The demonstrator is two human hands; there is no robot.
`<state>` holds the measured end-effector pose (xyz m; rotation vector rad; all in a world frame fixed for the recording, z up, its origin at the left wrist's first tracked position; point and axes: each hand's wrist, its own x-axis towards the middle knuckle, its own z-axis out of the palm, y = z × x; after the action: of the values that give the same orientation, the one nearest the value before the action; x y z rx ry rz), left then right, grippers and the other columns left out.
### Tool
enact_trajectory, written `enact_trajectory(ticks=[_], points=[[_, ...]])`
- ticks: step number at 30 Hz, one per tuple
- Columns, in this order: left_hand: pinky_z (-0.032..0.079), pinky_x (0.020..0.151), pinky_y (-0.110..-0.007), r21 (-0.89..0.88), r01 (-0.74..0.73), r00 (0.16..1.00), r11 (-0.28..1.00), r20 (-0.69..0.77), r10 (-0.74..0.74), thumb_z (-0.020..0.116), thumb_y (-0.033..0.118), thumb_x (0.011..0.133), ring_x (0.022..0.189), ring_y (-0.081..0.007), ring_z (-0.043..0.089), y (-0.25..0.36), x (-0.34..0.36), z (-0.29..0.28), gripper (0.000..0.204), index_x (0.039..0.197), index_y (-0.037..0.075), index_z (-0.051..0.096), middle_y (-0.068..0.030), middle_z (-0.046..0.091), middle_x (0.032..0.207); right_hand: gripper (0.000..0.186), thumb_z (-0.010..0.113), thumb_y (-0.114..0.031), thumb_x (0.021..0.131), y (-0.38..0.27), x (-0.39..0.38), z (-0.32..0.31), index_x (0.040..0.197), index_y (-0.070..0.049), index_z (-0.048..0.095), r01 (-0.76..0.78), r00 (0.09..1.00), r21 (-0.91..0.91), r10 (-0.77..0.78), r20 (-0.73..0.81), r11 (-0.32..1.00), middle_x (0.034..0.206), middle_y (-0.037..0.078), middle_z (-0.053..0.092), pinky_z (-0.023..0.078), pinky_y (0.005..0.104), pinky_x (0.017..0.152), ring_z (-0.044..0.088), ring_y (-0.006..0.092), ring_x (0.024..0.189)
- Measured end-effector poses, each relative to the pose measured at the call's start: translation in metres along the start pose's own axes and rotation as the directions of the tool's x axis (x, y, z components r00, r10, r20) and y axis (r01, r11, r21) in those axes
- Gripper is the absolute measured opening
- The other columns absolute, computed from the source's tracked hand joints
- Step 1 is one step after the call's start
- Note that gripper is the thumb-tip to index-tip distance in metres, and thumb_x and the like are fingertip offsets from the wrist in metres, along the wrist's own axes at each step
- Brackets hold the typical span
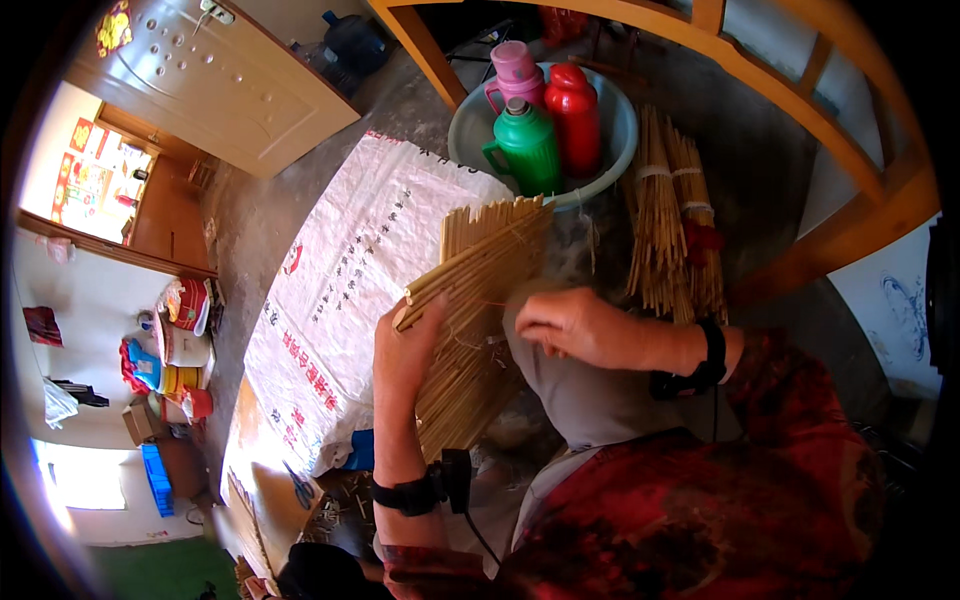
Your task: The person weaves thin bamboo strips together using a red string and needle, repeatedly threading the string through pre-drilled holes to bind the strips into a flat mat. The person adjusts the alignment of the strips and pulls the string tight to secure the weave.
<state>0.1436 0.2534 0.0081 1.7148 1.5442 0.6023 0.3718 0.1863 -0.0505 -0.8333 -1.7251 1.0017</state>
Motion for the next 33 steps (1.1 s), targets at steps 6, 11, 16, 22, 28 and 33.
enact_trajectory(ticks=[6,11,16,22,28,33], points=[[0.051,0.073,-0.029,-0.061,-0.026,0.986,0.998,-0.167,0.015,0.068,0.016,0.089,0.080,-0.0130,0.064,-0.017,-0.013,0.000,0.028,0.106,-0.006,0.067,-0.0090,0.071,0.087,0.007,0.065,-0.006,0.087,0.013,0.019,0.002,0.091,-0.002,0.061,0.002,0.984,-0.112,-0.022,-0.178,0.994,0.083,0.010,0.057,0.046,0.0357,0.065,0.059,0.0270,0.074],[0.051,0.080,-0.030,-0.169,-0.054,0.955,0.984,-0.297,0.001,0.069,0.011,0.088,0.091,-0.0167,0.064,-0.036,-0.032,-0.036,0.031,0.113,-0.006,0.063,-0.0109,0.069,0.100,0.009,0.066,-0.007,0.085,0.023,0.048,0.041,0.093,-0.004,0.063,0.111,0.977,-0.045,-0.118,-0.179,0.993,0.084,0.009,0.056,0.048,0.0373,0.066,0.059,0.0292,0.076],[0.051,0.082,-0.031,-0.273,-0.062,0.933,0.960,-0.356,-0.041,0.068,0.010,0.089,0.094,-0.0166,0.063,-0.047,-0.051,-0.046,0.030,0.114,-0.007,0.062,-0.0114,0.068,0.105,0.016,0.067,-0.007,0.084,0.019,0.068,0.078,0.100,-0.006,0.065,0.179,0.982,0.003,-0.179,-0.063,0.984,0.085,0.009,0.055,0.049,0.0386,0.067,0.059,0.0302,0.077],[0.050,0.086,-0.030,-0.423,-0.011,0.937,0.906,-0.320,-0.138,0.067,0.008,0.089,0.098,-0.0159,0.062,-0.066,-0.052,-0.060,0.033,0.118,-0.006,0.061,-0.0113,0.067,0.110,0.023,0.067,-0.002,0.085,0.028,0.080,0.109,0.107,-0.004,0.066,0.202,0.978,-0.051,-0.204,-0.039,0.978,0.089,0.012,0.056,0.049,0.0359,0.069,0.062,0.0285,0.081],[0.049,0.089,-0.030,-0.489,-0.008,0.943,0.872,-0.294,-0.156,0.067,0.006,0.089,0.101,-0.0169,0.062,-0.085,-0.047,-0.062,0.034,0.120,-0.005,0.060,-0.0117,0.066,0.113,0.024,0.065,-0.003,0.087,0.040,0.087,0.119,0.110,-0.005,0.066,0.143,0.990,-0.040,-0.143,0.012,0.989,0.091,0.013,0.056,0.049,0.0367,0.071,0.061,0.0300,0.083],[0.050,0.088,-0.030,-0.486,-0.002,0.946,0.874,-0.285,-0.156,0.067,0.005,0.089,0.100,-0.0168,0.063,-0.090,-0.040,-0.063,0.032,0.118,-0.005,0.061,-0.0116,0.067,0.111,0.019,0.064,-0.008,0.087,0.050,0.090,0.122,0.105,-0.003,0.064,0.114,0.994,0.027,-0.114,0.000,0.993,0.092,0.013,0.058,0.050,0.0403,0.073,0.061,0.0334,0.085]])
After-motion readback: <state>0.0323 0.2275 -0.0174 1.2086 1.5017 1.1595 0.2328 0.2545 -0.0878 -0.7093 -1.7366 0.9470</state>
